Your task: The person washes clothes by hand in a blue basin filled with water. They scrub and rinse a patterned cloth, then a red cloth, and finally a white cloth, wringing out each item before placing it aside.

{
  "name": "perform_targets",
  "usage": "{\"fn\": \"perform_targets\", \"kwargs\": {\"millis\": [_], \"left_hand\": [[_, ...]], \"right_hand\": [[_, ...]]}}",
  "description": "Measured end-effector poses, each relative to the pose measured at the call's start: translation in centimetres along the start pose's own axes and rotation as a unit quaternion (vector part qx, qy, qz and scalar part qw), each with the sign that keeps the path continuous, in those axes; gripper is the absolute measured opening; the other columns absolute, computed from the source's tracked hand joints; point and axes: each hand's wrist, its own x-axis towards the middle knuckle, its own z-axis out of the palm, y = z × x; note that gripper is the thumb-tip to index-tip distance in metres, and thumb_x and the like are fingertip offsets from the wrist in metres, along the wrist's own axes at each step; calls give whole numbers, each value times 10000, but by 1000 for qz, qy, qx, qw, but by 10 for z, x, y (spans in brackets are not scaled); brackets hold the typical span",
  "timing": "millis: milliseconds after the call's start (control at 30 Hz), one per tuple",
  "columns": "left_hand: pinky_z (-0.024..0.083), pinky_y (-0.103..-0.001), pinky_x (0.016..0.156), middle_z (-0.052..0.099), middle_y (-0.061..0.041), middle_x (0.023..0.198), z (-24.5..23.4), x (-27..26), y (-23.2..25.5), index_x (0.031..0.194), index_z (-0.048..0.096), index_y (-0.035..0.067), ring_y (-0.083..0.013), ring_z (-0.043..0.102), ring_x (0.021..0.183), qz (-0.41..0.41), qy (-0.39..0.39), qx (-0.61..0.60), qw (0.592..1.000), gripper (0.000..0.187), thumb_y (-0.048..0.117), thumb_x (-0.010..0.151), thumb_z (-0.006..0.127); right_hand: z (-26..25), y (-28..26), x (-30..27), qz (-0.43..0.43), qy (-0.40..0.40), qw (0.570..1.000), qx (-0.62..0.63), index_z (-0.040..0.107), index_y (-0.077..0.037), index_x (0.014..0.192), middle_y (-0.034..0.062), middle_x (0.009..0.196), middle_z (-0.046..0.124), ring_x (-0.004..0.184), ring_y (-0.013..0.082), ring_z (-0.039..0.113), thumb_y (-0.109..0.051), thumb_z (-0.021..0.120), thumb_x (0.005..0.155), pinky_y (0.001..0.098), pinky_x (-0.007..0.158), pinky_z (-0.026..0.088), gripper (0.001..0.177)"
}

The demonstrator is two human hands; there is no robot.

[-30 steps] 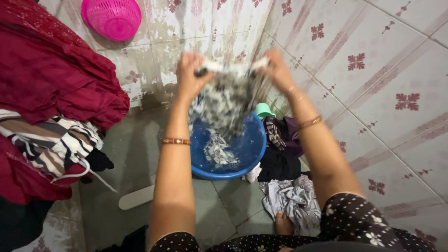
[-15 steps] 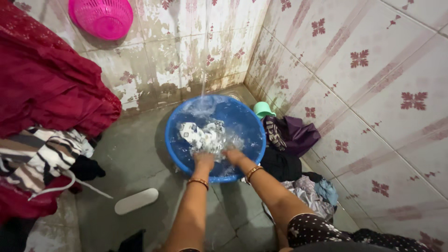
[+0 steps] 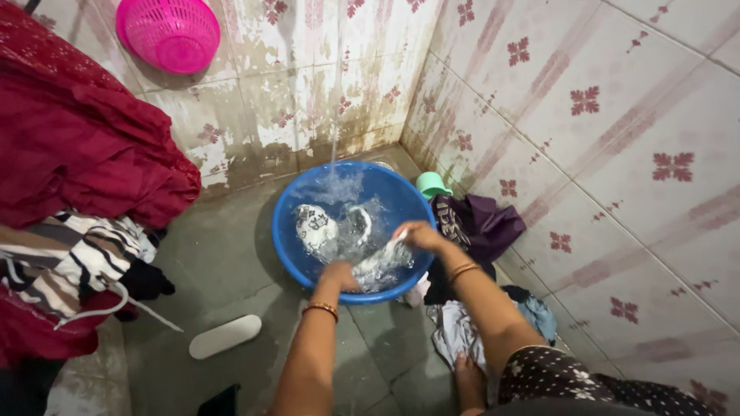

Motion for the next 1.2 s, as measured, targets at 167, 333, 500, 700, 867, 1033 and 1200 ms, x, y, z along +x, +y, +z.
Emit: {"fn": "perform_targets", "kwargs": {"millis": [167, 333, 500, 700, 867, 1033, 1200], "left_hand": [[526, -418, 925, 758, -185, 1184, -65, 21, -33, 1236, 711, 75, -299, 712, 1071, 29, 73, -262, 962, 441, 428, 992, 608], [530, -404, 914, 710, -139, 1140, -182, -14, -10, 1271, 614, 85, -285, 667, 1050, 136, 323, -434, 830, 357, 283, 979, 672], [516, -420, 873, 644, -125, 1063, -264, -108, 60, 1075, 693, 99, -292, 634, 1015, 214, 515, -284, 780, 216, 180, 887, 765], [495, -503, 823, 661, -122, 1038, -233, -108, 68, 1073, 701, 148, -361, 619, 1026, 84, 429, -59, 897, 336, 439, 912, 748], [508, -511, 1026, 623, -127, 1365, -102, -34, 47, 1318, 661, 296, -347, 604, 1268, -22, 74, 40, 996, 393, 343, 928, 647], [497, -518, 1060, 605, -112, 1428, -3, 6, 28, 1329, 656, 265, -339, 588, 1325, -117, -21, 119, 986, 381, 320, 957, 598], [500, -512, 1057, 617, -122, 1413, 21, 12, 8, 1306, 678, 215, -342, 600, 1310, -133, -21, 109, 985, 376, 295, 956, 564]], "right_hand": [[-53, -57, -11, 73, 236, 953, 177, 683, -104, 1202, 35, 1037, 697, 922, 142, 615, -207, 652, 1010, 296, 811, 512, 220], [-102, -177, -8, -186, 158, 935, -256, 551, -29, 1293, 198, 1214, 593, 1132, 361, 552, -198, 863, 746, 507, 952, 472, 652], [-138, -214, -20, -227, 303, 831, -407, 685, -187, 1239, 141, 1121, 650, 1043, 377, 606, -24, 733, 749, 465, 910, 518, 519], [-61, -94, 6, -44, 319, 939, -118, 615, -96, 1328, 225, 1097, 693, 977, 385, 668, -14, 524, 909, 446, 906, 540, 437], [66, -21, 13, -41, 205, 942, -261, 537, -27, 1365, 268, 1291, 622, 1180, 453, 618, -93, 619, 915, 493, 1014, 508, 463], [127, -11, 17, 89, 0, 943, -319, 433, -169, 1484, 242, 1485, 434, 1297, 444, 494, -163, 686, 803, 465, 1063, 431, 726], [140, -14, 34, 143, -101, 904, -390, 504, -168, 1412, 214, 1415, 502, 1243, 407, 554, -220, 650, 845, 464, 1037, 467, 588]]}}
